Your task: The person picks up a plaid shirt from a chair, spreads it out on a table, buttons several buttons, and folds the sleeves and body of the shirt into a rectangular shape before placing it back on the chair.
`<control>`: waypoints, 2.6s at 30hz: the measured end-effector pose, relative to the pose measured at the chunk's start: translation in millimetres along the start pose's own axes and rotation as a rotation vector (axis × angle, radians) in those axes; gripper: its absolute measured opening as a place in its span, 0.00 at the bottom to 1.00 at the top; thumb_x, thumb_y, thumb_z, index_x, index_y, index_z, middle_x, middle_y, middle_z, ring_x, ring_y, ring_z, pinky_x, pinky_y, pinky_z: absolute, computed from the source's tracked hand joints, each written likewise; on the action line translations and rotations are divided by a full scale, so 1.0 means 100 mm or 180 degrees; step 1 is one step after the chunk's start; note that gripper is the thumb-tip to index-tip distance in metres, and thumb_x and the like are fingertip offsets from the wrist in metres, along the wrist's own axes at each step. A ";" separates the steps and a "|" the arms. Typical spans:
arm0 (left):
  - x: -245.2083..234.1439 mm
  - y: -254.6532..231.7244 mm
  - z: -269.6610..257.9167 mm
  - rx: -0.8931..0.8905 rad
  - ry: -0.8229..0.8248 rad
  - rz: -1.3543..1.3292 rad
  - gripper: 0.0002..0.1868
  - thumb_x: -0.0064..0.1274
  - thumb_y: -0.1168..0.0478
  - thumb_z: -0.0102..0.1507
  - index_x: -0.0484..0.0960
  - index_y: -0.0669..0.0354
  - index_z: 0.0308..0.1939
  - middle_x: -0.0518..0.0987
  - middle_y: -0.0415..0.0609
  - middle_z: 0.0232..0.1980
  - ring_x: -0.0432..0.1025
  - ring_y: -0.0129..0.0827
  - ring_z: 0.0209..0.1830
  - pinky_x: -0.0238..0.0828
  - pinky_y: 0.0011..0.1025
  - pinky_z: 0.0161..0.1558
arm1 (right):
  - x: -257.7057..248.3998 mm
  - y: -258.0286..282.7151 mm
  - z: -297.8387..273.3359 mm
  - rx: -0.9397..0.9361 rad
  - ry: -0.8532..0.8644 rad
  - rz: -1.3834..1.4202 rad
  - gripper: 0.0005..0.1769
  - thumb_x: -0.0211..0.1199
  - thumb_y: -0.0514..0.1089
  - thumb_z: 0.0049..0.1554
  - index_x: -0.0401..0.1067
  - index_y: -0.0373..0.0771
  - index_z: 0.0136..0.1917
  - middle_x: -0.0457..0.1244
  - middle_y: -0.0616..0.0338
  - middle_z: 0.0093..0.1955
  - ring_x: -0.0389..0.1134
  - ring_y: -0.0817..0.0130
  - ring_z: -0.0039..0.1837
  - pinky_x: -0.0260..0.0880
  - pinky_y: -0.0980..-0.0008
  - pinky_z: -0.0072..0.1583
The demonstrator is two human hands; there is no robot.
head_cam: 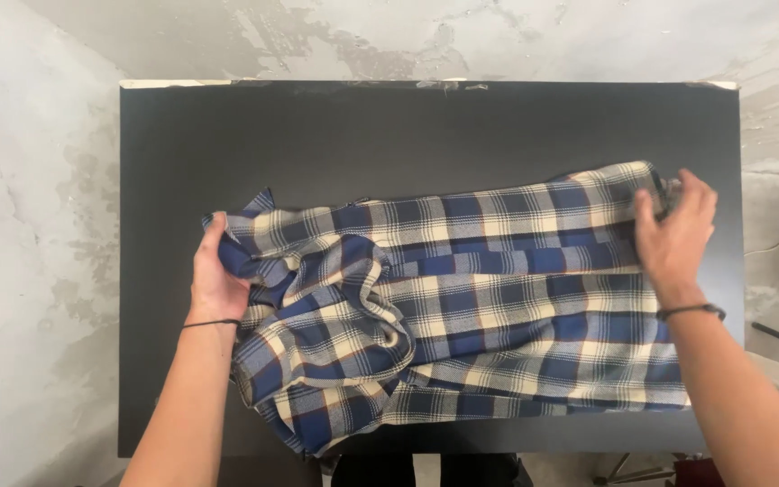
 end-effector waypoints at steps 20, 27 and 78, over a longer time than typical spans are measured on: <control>-0.11 0.02 0.21 0.0378 -0.0536 -0.0016 0.15 0.54 0.58 0.66 0.78 0.61 0.54 0.81 0.48 0.52 0.76 0.40 0.55 0.72 0.42 0.57 | 0.17 -0.54 0.60 0.1466 -0.0021 0.0825 0.14 0.66 0.43 0.59 0.70 0.36 0.56 0.66 0.57 0.44 0.67 0.66 0.47 0.67 0.66 0.53; 0.26 -0.09 -0.51 0.3793 -0.0755 0.3030 0.20 0.51 0.70 0.65 0.73 0.67 0.61 0.72 0.57 0.62 0.69 0.50 0.66 0.66 0.42 0.67 | 0.14 0.42 0.28 -0.0945 -0.0337 0.0228 0.26 0.62 0.35 0.65 0.60 0.30 0.74 0.55 0.40 0.74 0.53 0.45 0.79 0.53 0.45 0.79; -0.04 0.32 -1.83 0.2056 -0.0727 0.3289 0.15 0.63 0.60 0.60 0.80 0.59 0.49 0.84 0.50 0.42 0.78 0.41 0.39 0.74 0.36 0.43 | 0.11 3.76 -2.18 -0.2653 0.2294 0.1955 0.63 0.79 0.52 0.39 0.48 0.29 0.76 0.55 0.37 0.71 0.58 0.40 0.71 0.58 0.49 0.67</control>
Point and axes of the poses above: each hand's wrist, its own z-axis towards the middle knuckle, its own x-axis out of the palm, y = z × x, the point moved 2 cm from there along z, towards the middle knuckle
